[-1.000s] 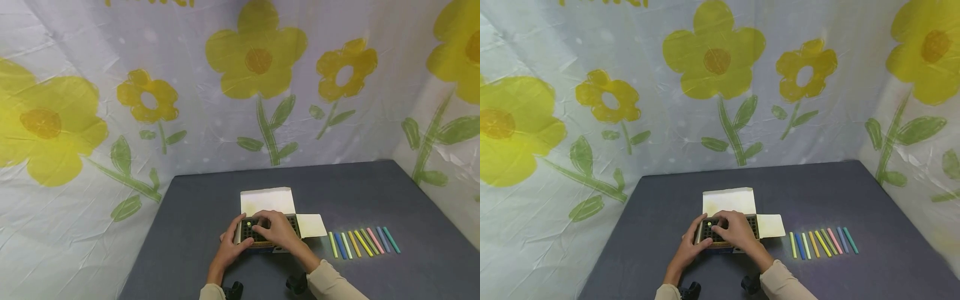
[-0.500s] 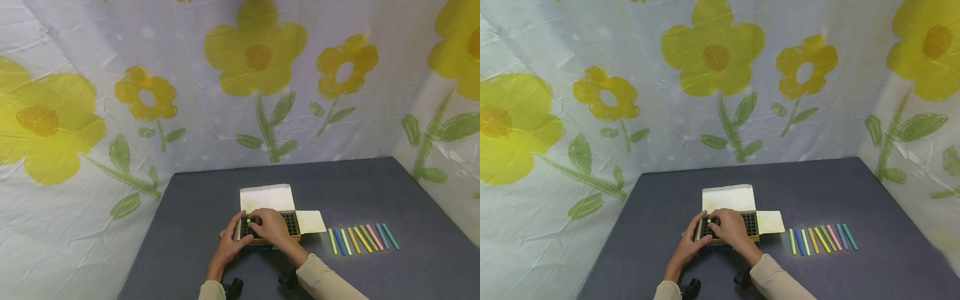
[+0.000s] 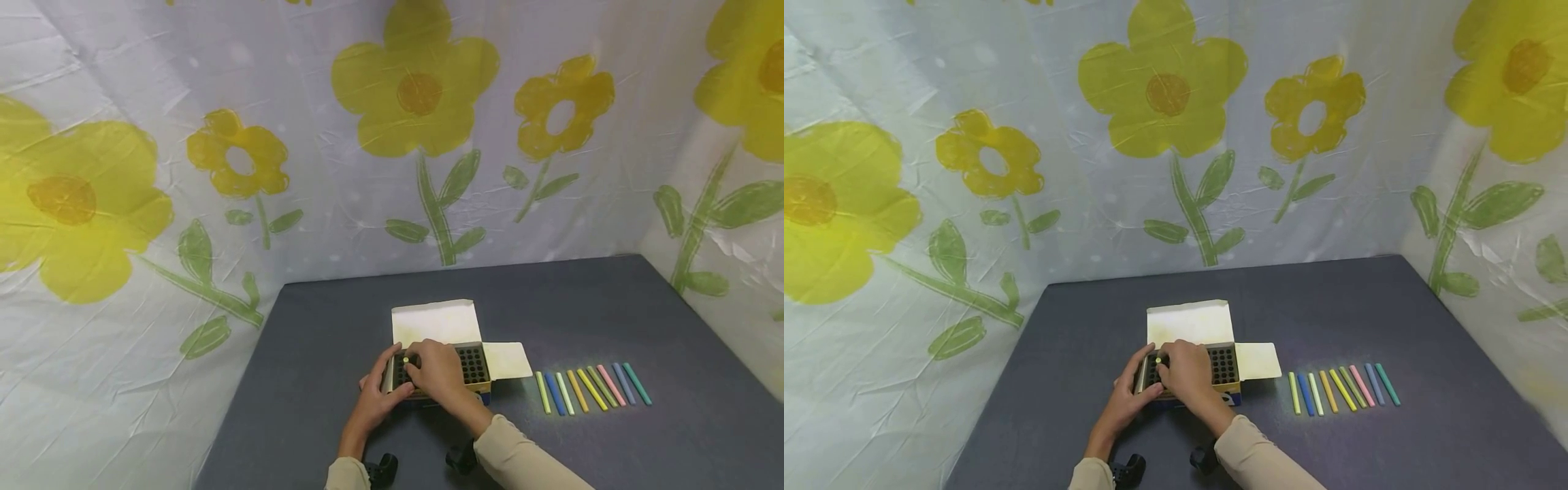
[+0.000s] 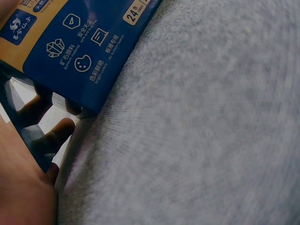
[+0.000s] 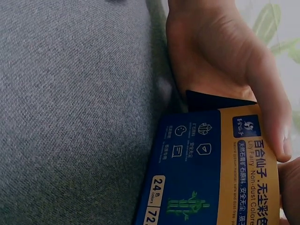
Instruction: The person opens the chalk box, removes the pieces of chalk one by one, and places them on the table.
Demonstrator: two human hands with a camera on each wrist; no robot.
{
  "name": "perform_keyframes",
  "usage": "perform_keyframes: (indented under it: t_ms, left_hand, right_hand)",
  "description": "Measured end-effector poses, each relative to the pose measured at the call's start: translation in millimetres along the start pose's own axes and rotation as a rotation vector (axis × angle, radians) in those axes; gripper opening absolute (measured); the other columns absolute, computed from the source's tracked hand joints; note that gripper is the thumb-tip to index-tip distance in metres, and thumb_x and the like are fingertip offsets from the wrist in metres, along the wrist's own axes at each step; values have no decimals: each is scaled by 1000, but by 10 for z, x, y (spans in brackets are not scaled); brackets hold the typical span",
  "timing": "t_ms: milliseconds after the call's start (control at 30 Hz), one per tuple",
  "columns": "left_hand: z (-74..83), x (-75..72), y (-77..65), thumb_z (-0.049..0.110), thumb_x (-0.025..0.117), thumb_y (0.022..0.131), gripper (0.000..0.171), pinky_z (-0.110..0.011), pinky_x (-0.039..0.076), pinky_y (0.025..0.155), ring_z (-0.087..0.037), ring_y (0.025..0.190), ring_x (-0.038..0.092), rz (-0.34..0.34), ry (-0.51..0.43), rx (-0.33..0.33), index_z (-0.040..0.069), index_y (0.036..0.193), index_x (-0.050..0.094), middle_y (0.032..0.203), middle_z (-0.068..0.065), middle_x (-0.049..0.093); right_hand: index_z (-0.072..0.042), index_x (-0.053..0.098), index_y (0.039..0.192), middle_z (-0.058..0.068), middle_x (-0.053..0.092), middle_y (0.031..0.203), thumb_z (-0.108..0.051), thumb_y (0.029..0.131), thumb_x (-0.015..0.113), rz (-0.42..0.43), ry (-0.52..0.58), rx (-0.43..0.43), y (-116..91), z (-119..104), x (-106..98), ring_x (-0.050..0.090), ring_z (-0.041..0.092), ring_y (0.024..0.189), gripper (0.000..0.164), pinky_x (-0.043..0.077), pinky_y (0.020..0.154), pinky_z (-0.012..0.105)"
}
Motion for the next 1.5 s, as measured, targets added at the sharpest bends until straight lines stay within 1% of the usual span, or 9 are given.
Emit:
perform_keyframes:
  t_ms: [233, 467, 600, 767, 900, 1100, 1233, 1333, 1500]
  left_hand:
    - [16, -10, -10, 30, 81, 85, 77, -50, 37, 93, -37, 127, 30, -5, -11, -15, 45, 151, 43, 152, -2, 50]
    - [22, -3, -4, 29, 80, 86, 77, -52, 35, 95, -37, 129, 29, -15, -22, -15, 44, 152, 43, 154, -2, 49]
    - [16, 1, -3, 29, 80, 86, 76, -55, 34, 95, -37, 130, 29, -17, -24, -18, 46, 151, 43, 154, -1, 48]
    - [11, 6, -6, 29, 80, 86, 76, -58, 36, 95, -38, 131, 27, -18, -30, -20, 46, 151, 44, 156, -2, 46]
    - [2, 7, -6, 30, 80, 85, 76, -59, 37, 94, -40, 131, 26, -8, -20, -21, 47, 150, 44, 157, -2, 45]
    - [12, 7, -12, 32, 81, 84, 76, -57, 36, 93, -39, 130, 28, 7, -3, -17, 47, 149, 45, 153, -3, 49]
    - [15, 12, -20, 35, 81, 85, 76, -55, 36, 93, -38, 129, 29, 9, 2, -33, 48, 150, 44, 152, -4, 50]
    - [19, 16, -17, 36, 80, 86, 76, -56, 34, 94, -37, 130, 30, 11, 6, -37, 47, 151, 43, 152, -3, 51]
    - [27, 18, 2, 36, 81, 86, 76, -55, 29, 96, -35, 132, 30, 15, 2, -27, 45, 151, 44, 152, -2, 52]
  right_hand:
    - [-15, 80, 92, -2, 70, 73, -16, 81, 85, -6, 48, 10, 2, 12, -4, 55, 7, 59, 13, 39, 58, 25]
    - [-14, 79, 94, -2, 67, 71, -15, 83, 84, -10, 113, 12, -10, 42, 7, 52, 5, 57, 12, 37, 55, 22]
    - [-14, 79, 96, -3, 65, 71, -15, 84, 83, -14, 140, 9, -27, 51, -2, 50, 5, 57, 13, 36, 54, 21]
    - [-14, 78, 99, -2, 67, 78, -15, 87, 81, -37, 186, 18, -35, 53, -21, 55, 8, 62, 13, 41, 56, 22]
    - [-13, 77, 103, -1, 72, 87, -14, 89, 78, -44, 252, 16, -26, 51, -30, 60, 8, 69, 14, 46, 62, 24]
    - [-11, 75, 107, -1, 73, 87, -14, 92, 76, -39, 376, 5, -23, 68, -33, 52, 0, 61, 16, 44, 56, 20]
    - [-11, 74, 108, -2, 73, 86, -14, 92, 76, 9, 414, -17, -22, 95, -64, 53, -1, 61, 16, 45, 58, 20]
    - [-9, 73, 108, 1, 74, 87, -12, 92, 76, 78, 432, -55, -5, 120, -123, 54, 1, 60, 17, 45, 58, 21]
    - [-6, 73, 110, 4, 76, 82, -7, 91, 74, 162, 492, -106, 33, 195, -260, 51, 2, 54, 19, 43, 53, 21]
Point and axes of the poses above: each hand's wrist, its own y-axis towards the middle knuckle, its own x-axis out of the palm, z = x × y, the point moved 5 cm from there along y, towards the middle knuckle
